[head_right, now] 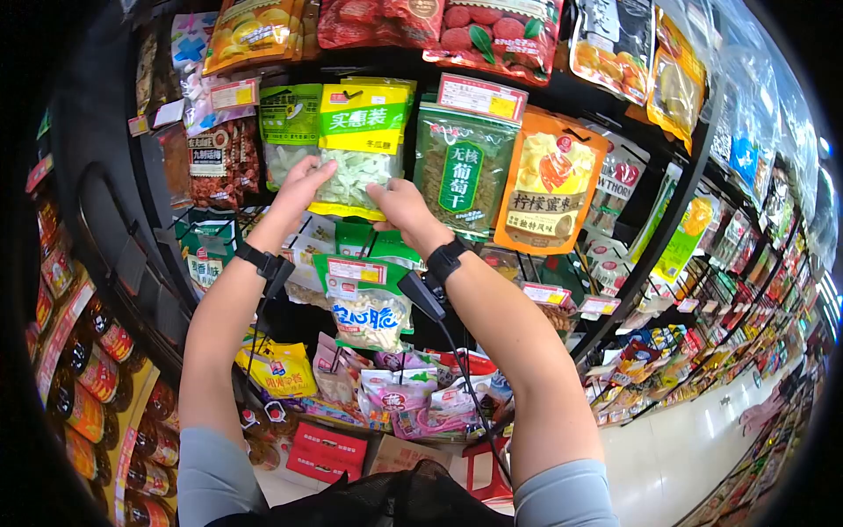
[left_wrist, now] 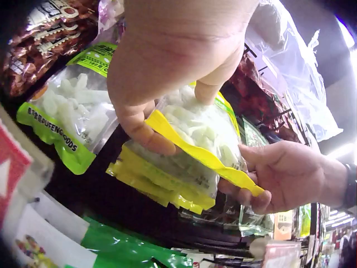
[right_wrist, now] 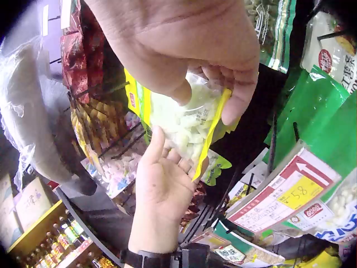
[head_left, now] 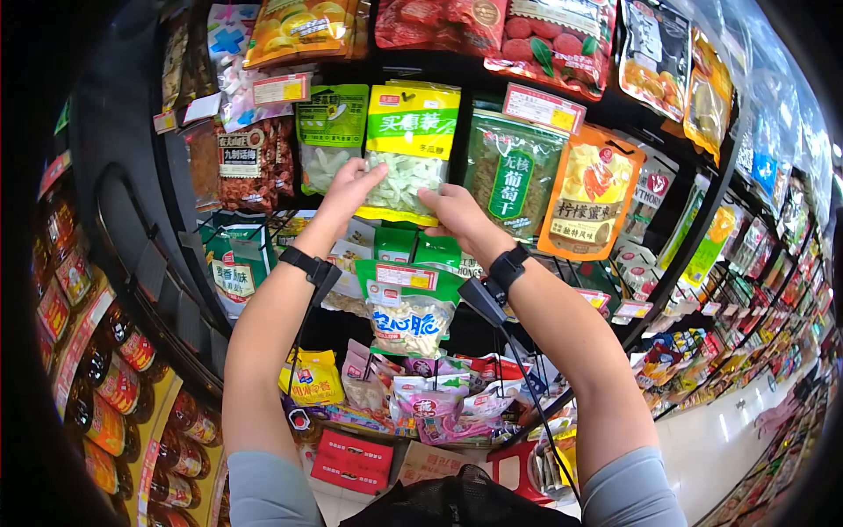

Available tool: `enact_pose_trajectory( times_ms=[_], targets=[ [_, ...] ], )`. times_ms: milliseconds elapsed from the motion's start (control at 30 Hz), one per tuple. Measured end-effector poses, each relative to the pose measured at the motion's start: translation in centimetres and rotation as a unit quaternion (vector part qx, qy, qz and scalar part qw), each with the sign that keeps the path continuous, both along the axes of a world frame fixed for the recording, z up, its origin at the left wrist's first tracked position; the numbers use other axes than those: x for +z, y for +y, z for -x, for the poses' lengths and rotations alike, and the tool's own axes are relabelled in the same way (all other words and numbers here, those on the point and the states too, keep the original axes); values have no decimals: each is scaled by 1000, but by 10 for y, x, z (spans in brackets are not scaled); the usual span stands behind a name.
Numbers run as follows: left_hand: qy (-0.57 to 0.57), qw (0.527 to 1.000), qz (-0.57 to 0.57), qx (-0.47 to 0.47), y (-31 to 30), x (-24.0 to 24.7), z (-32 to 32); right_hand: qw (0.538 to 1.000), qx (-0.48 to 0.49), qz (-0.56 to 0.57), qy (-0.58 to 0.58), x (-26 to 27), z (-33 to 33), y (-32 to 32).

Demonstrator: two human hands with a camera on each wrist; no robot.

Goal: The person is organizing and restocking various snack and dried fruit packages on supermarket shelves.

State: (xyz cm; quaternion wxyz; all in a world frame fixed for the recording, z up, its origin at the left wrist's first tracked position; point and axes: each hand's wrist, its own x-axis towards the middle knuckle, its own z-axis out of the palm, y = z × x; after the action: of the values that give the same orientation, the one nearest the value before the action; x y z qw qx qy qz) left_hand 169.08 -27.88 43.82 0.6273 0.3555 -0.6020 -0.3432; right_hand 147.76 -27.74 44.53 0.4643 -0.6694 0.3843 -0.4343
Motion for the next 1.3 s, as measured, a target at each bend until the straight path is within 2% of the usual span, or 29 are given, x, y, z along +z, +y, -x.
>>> enact_pose_trajectory(
  times_ms=[67, 167, 200, 233, 333, 400, 433, 500, 567, 633, 700, 767, 867, 967, 1067, 1133, 1233, 1300],
  targets=[
    [-30, 999, 16, 27, -3, -7, -4, 1000, -15, 19, 6, -6, 4, 2],
    [-126, 972, 63, 189, 2, -26, -18, 962, -78, 152, 215, -2, 27, 31],
    [-121, 965, 106, 209, 15, -31, -20, 920, -115, 288, 238, -12, 38, 44],
    [-115, 955, 148, 229, 37, -35, -21, 893, -131, 370, 219, -18, 50, 66],
    [-4, 985, 111, 129, 114, -59, -10, 944, -22, 270, 191, -42, 87, 139],
    [62, 995, 75, 37, 157, -105, 2, 959, 65, 223, 161, -72, 110, 181],
    [91, 994, 55, -3, 177, -128, 13, 963, 76, 189, 177, -97, 124, 198],
    [73, 995, 46, -46, 207, -168, 39, 970, 87, 161, 158, -144, 138, 219],
    [8, 994, -68, -88, 225, -216, 60, 986, 78, 2, 146, -192, 155, 235],
    [9, 971, -191, -144, 235, -253, 84, 994, 55, -61, 70, -231, 159, 245],
    [-1, 961, -204, -186, 238, -284, 104, 987, 49, -110, 111, -271, 170, 249],
    [-25, 954, -227, -197, 237, -309, 115, 982, 33, -168, 85, -293, 168, 252],
    [-48, 943, -266, -194, 240, -339, 126, 981, -15, -154, 114, -338, 171, 258],
    [-67, 926, -302, -217, 241, -352, 128, 968, -37, -194, 158, -341, 166, 264],
    [-49, 931, -286, -221, 238, -380, 135, 968, -52, -197, 149, -337, 164, 264],
    [-58, 927, -282, -241, 234, -381, 142, 965, -74, -189, 168, -328, 166, 262],
    [-52, 916, -284, -278, 230, -382, 154, 979, -98, -111, 140, -339, 175, 256],
    [-54, 909, -287, -297, 225, -380, 161, 978, -131, -127, 98, -338, 178, 257]
  ],
)
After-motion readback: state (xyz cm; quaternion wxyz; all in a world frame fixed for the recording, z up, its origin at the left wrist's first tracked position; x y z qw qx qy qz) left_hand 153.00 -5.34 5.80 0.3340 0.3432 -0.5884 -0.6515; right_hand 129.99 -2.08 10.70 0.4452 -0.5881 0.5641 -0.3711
